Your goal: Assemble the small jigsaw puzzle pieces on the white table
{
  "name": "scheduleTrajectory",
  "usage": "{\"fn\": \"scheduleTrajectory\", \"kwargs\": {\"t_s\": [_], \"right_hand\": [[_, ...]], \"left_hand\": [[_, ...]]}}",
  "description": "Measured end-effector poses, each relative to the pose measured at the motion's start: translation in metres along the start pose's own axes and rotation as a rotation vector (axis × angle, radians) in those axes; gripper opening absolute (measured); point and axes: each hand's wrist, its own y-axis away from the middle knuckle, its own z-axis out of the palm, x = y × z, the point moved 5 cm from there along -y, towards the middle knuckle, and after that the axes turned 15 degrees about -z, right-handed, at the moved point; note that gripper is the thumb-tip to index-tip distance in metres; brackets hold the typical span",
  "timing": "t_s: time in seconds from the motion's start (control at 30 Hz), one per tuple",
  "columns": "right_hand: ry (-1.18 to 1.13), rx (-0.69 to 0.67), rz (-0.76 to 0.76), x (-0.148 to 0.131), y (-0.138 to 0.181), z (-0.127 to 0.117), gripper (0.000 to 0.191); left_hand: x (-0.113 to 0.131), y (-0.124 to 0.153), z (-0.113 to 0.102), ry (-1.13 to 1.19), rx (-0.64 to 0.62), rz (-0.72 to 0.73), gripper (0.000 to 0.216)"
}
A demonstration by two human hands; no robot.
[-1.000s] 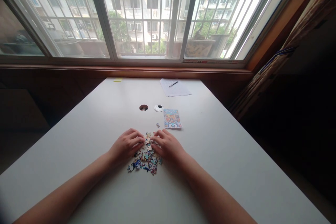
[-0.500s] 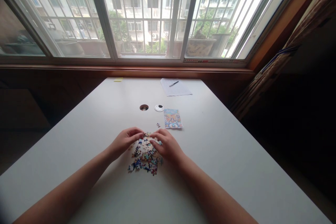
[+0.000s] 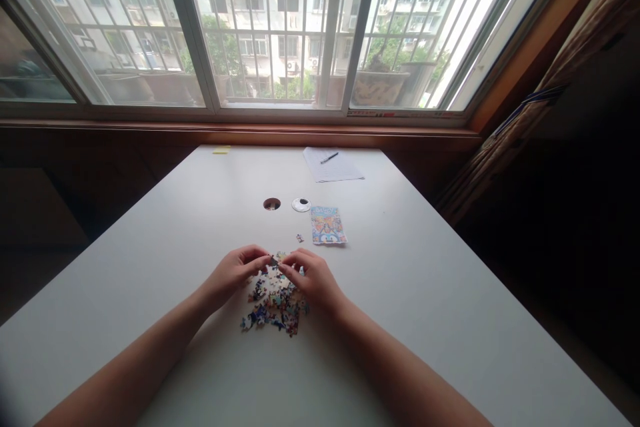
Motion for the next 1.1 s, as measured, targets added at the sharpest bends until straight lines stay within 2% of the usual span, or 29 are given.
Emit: {"fn": "scheduleTrajectory", "kwargs": {"t_s": [0.37, 0.87, 0.97, 1.1], "right_hand": [[-0.072, 0.014, 0.142, 0.009, 0.001, 0.0, 0.028], [-0.07, 0.003, 0.108, 0.01, 0.001, 0.001, 0.026], [-0.072, 0.003, 0.103, 0.01, 0.001, 0.001, 0.025], [-0.065, 0.021, 0.101, 0.008, 0.001, 0.001, 0.022]], "left_hand": [[0.002, 0.008, -0.005, -0.104, 0.065, -0.037, 0.033], [-0.001, 0.007, -0.007, -0.118, 0.055, -0.064, 0.03], [0.003, 0.009, -0.008, -0.172, 0.078, -0.022, 0.029], [0.012, 0.013, -0.008, -0.289, 0.176, 0.131, 0.025]]}}
